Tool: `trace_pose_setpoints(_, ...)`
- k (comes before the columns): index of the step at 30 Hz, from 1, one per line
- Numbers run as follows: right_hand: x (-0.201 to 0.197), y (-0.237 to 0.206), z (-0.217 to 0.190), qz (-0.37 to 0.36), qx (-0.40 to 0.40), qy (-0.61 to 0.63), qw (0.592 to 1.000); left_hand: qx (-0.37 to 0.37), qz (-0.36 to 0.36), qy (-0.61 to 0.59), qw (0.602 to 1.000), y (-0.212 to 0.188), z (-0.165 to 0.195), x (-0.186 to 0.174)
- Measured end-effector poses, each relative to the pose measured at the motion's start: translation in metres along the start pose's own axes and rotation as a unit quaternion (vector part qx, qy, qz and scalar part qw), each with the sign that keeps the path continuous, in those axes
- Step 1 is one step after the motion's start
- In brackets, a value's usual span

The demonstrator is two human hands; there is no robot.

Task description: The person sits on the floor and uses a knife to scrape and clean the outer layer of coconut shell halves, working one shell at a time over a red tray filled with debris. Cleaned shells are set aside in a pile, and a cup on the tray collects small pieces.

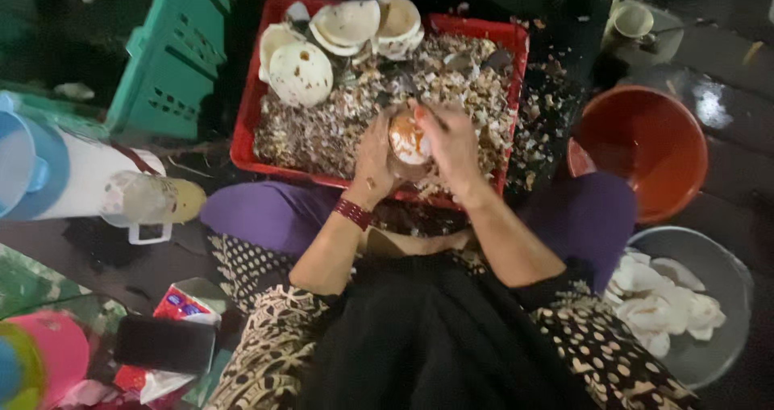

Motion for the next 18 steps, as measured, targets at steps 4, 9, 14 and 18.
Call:
trace_pose_setpoints(4, -0.002, -0.03, -0.037, 0.099, -0.302, -0.269, 0.909, -0.028, -0.012, 0.037, 0.999, 0.003, 0.011, 0.0)
trace_pose_setpoints(9, 0.008, -0.017, 0.001, 0.036, -0.19, -0.226, 0.955, -0.139, -0.062, 0.066, 0.986, 0.008, 0.021, 0.0)
trace_pose_setpoints(14, 0.01, 0.037, 0.07, -0.014, 0.097, 0.281, 0.955, -0.02, 0.007, 0.252, 0.968, 0.004, 0.05, -0.004)
trace_pose_setpoints(18, 0.005, -0.012, 0.056, 0.047, -0.011, 0.027, 0.998, -0.07, -0.036, 0.142, 0.987, 0.003, 0.023, 0.0)
Point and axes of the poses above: each hand's wrist, its own y-axis towards the middle knuckle, its own x-axis out of the palm, z = x × y, the point moved 6 cm from there along y, towards the middle knuckle, and after that the axes turned 5 degrees about -x, right-handed, at the moved point
